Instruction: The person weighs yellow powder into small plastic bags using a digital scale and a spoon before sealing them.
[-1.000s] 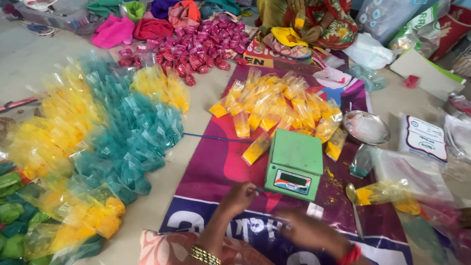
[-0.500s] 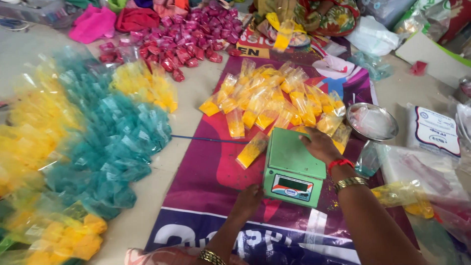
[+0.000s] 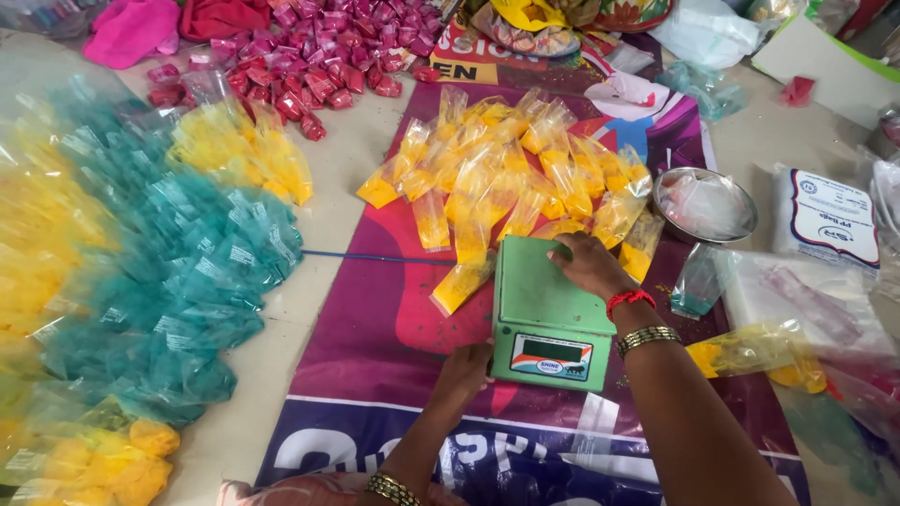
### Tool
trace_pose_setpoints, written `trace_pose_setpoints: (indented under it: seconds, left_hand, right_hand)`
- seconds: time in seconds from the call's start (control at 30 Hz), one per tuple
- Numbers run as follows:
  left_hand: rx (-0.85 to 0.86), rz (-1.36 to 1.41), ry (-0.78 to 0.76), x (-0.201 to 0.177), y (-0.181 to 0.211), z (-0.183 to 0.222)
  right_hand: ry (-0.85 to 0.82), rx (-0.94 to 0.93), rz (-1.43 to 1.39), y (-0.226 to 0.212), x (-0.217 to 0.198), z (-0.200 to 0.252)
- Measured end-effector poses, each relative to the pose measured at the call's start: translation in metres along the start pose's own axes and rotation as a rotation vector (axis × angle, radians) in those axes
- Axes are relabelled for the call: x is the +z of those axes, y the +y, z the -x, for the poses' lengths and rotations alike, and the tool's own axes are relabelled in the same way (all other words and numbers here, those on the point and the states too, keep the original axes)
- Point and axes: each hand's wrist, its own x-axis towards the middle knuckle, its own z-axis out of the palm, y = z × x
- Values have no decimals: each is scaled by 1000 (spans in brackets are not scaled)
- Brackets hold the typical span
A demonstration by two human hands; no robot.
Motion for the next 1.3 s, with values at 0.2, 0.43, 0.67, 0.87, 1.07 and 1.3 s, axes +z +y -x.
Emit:
trace_pose_setpoints:
  seconds: [0.2, 0.43, 0.67, 0.87, 1.07, 1.3]
  left_hand:
    - [695, -864, 116, 10, -71, -33]
    - [650, -1054, 0, 13, -99, -29]
    - [-95, -519, -140, 11, -25, 28]
    - [76, -626, -184, 12, -57, 16]
    - [-34, -601, -172, 11, -38, 29]
    - [31, -654, -156, 12, -51, 20]
  right_hand:
    - [29, -10, 53, 7, 11, 24]
    - [53, 19, 56, 3, 19, 56]
    - [88, -17, 43, 6, 31, 83]
    - [36, 142, 100, -16, 23, 112]
    - [71, 110, 69, -10, 30, 115]
    - [70, 99, 69, -9, 30, 115]
